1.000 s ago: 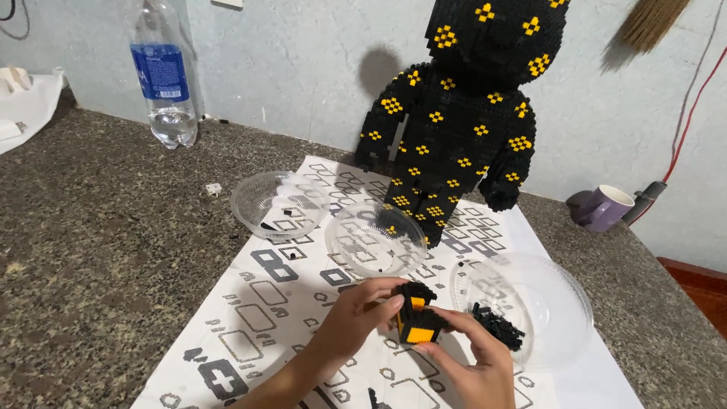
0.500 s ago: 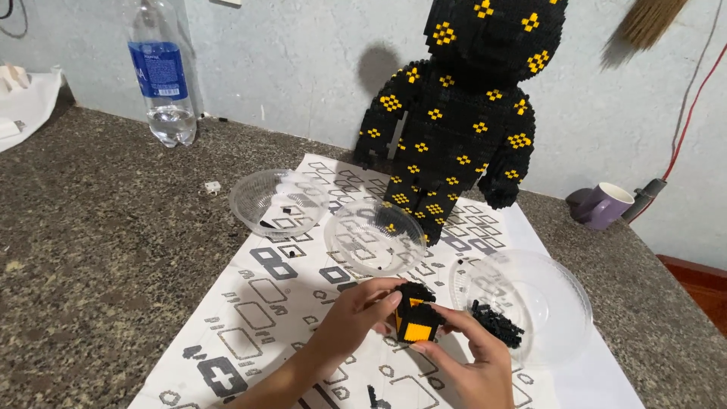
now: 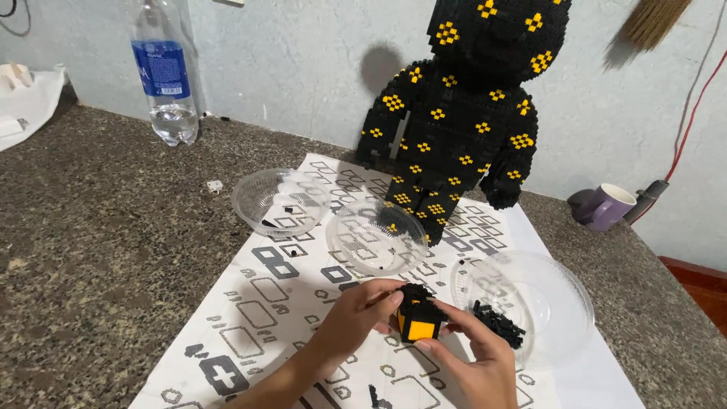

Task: Assembling a large black and yellow toy figure using small building blocks on a workspace.

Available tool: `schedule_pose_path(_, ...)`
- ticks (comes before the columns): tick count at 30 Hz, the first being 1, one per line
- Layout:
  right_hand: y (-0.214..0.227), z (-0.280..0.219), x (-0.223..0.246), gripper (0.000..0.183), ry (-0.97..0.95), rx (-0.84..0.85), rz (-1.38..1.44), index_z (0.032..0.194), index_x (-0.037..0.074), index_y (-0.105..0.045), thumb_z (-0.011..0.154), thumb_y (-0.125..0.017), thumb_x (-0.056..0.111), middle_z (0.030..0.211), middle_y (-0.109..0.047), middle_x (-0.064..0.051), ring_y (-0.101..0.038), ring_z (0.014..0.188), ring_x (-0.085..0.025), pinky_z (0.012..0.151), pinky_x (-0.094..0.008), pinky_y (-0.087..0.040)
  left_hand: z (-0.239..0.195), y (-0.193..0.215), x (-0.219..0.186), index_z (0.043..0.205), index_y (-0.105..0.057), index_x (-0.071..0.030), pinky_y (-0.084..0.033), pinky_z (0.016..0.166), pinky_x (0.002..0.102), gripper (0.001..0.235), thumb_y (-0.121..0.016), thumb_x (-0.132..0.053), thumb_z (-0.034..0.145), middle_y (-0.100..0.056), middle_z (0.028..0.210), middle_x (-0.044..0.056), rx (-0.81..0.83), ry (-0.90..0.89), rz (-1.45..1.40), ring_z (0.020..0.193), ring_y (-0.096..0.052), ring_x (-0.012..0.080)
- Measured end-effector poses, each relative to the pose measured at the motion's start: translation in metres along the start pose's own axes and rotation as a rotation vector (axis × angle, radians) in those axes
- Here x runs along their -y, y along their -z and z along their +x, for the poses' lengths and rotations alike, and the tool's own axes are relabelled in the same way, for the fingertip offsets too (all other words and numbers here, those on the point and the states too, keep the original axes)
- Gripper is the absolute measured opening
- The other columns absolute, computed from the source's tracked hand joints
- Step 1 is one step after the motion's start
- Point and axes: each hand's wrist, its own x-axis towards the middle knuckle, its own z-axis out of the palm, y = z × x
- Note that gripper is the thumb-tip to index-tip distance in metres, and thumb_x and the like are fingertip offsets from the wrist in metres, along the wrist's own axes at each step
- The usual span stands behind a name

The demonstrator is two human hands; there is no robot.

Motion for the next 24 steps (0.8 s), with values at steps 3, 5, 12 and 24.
schedule_pose_path(3,-0.001,0.0,0.007,0.036,0.023,0.029,-0.008,0.092,0.005,-0.078,0.057,-0.086,0.005,0.088,-0.079,-0.007,-0.068,0.085,-0.016,0.078,-0.026,-0.05,0.009,0.008,0.017,0.116,-0.065,-0.012,-0.054,0.064,0.025,0.04,-0.06,-0.03,0.081,-0.075,0.101,0.011,0.014,-0.165,0.094,0.069,-0.068,0.0168)
schedule_pose_path(5,0.002,0.003,0.004,0.025,0.177,0.087,-0.051,0.085,0.007,-0.076,0.061,-0.08,0.003,0.096,-0.078,-0.007,-0.07,0.092,-0.017,0.085,-0.031,-0.052,0.0,0.008,0.009,0.111,-0.066,-0.015,-0.057,0.07,0.027,0.034,-0.063,-0.026,0.079,-0.076,0.096,0.009,0.032,-0.295,0.122,0.076,-0.072,0.017)
schedule_pose_path(12,0.003,0.0,-0.001,0.014,0.579,0.107,-0.161,0.077,0.01,-0.071,0.071,-0.063,-0.001,0.1,-0.074,-0.006,-0.069,0.095,-0.02,0.086,-0.033,-0.052,-0.017,0.005,-0.003,0.105,-0.066,-0.019,-0.055,0.084,0.038,0.028,-0.066,-0.027,0.078,-0.071,0.112,-0.001,-0.011,-0.649,0.276,0.106,-0.067,0.0153)
schedule_pose_path(24,0.007,0.004,0.018,0.036,0.224,0.139,-0.165,0.098,0.012,-0.074,0.068,-0.075,0.031,0.105,-0.072,-0.003,-0.065,0.103,-0.017,0.092,-0.033,-0.047,-0.007,-0.002,0.005,0.095,-0.067,-0.015,-0.043,0.054,0.023,0.02,-0.066,-0.025,0.079,-0.071,0.072,0.002,0.031,-0.122,0.458,0.055,-0.058,0.009)
